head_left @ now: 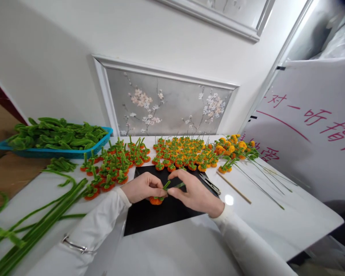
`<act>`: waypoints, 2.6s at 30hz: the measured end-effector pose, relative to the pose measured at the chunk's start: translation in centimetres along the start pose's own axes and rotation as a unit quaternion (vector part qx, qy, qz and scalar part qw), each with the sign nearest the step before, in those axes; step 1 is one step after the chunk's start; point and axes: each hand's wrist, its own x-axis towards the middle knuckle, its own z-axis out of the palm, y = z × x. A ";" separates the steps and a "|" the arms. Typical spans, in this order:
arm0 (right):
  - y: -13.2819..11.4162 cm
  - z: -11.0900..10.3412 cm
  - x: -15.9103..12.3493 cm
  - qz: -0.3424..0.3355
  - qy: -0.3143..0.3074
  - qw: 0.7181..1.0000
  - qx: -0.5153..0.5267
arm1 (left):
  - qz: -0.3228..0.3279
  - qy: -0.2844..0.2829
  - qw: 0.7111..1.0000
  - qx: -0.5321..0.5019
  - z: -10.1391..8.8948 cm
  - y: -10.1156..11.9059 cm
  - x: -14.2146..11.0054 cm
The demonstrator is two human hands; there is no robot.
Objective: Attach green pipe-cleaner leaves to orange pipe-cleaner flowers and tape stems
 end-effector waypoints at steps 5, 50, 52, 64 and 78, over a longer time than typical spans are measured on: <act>0.7 2.2 0.3 0.056 -0.059 0.978 0.194 | -0.044 -0.020 0.999 -0.026 0.5 0.5 -0.3; 1.0 1.3 -0.1 -0.165 -0.010 0.986 0.019 | 0.041 -0.081 0.990 0.108 1.0 2.7 -1.1; 1.0 1.3 -0.2 -0.145 0.003 0.989 0.020 | 0.066 -0.053 0.990 0.109 1.5 3.0 -1.3; 1.3 1.2 -0.4 -0.107 0.006 0.994 -0.025 | 0.090 0.092 0.979 0.158 2.7 2.3 -0.8; 1.3 1.1 -0.5 -0.133 0.010 0.991 0.021 | 0.076 0.065 0.979 0.176 2.8 3.0 -1.3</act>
